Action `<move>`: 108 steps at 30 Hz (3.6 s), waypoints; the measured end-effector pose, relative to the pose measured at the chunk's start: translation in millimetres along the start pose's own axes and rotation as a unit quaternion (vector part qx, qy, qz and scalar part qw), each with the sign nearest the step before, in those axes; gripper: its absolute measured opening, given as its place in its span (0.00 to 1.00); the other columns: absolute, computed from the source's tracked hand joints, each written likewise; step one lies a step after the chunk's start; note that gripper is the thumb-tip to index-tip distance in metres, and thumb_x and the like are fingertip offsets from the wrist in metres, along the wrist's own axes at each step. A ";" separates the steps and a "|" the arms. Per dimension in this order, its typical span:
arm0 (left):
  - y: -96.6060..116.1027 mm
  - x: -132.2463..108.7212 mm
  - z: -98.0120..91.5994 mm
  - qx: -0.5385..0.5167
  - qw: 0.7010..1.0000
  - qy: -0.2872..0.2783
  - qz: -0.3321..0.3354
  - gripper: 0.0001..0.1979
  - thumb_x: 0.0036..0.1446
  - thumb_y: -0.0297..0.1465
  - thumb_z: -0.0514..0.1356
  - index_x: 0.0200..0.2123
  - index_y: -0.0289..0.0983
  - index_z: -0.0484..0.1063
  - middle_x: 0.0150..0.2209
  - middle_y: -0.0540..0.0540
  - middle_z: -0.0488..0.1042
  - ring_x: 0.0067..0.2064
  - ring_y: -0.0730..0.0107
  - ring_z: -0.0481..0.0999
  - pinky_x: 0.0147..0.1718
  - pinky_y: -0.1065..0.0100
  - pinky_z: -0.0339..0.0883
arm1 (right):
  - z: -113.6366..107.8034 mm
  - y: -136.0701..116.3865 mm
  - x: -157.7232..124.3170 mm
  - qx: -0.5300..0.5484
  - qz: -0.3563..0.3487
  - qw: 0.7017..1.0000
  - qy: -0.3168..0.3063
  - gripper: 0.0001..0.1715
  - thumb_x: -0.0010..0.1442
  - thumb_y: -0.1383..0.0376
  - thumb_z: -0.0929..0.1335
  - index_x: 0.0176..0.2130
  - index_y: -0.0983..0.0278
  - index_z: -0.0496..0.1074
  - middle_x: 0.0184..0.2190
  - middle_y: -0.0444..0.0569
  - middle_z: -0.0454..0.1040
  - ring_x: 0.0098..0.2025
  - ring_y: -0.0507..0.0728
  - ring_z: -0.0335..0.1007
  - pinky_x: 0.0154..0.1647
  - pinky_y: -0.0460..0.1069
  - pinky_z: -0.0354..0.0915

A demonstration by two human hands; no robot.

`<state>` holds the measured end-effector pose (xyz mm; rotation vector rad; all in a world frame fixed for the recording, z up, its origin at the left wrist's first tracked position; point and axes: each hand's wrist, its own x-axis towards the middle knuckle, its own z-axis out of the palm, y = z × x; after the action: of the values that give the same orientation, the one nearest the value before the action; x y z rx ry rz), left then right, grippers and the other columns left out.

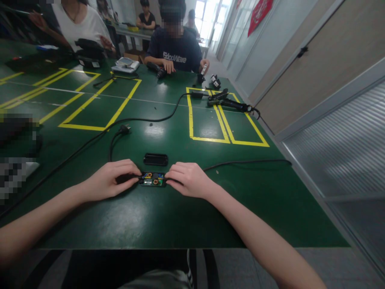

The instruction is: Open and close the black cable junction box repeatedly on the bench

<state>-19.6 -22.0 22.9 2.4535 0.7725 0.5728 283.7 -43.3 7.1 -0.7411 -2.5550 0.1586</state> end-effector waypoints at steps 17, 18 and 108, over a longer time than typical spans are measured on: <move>6.0 4.6 7.7 0.016 1.000 0.006 0.007 0.08 0.66 0.29 0.56 0.35 0.37 0.75 0.38 0.44 0.77 0.41 0.64 0.76 0.42 0.66 0.71 | -0.4 -4.6 4.2 0.031 0.006 0.999 -0.032 0.13 0.72 0.67 0.64 0.35 0.63 0.73 0.39 0.53 0.79 0.39 0.56 0.72 0.39 0.50 0.68; 6.5 4.8 8.3 0.016 1.000 0.010 0.003 0.08 0.65 0.30 0.57 0.35 0.37 0.75 0.38 0.44 0.77 0.41 0.64 0.76 0.42 0.66 0.71 | -1.1 -4.4 4.4 0.037 0.005 0.999 -0.029 0.13 0.72 0.67 0.64 0.35 0.63 0.73 0.39 0.53 0.79 0.39 0.56 0.73 0.39 0.50 0.68; 3.2 4.6 17.9 -0.055 0.998 0.044 0.005 0.17 0.59 0.32 0.69 0.51 0.38 0.77 0.46 0.43 0.81 0.47 0.60 0.80 0.48 0.61 0.74 | 13.2 -1.0 5.2 0.245 0.060 0.967 0.045 0.20 0.63 0.61 0.76 0.54 0.61 0.77 0.50 0.54 0.83 0.49 0.60 0.79 0.51 0.57 0.74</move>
<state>-5.6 -27.4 11.7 2.3465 0.7438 0.7128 273.2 -41.2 -2.2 -0.6840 -2.2444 0.7477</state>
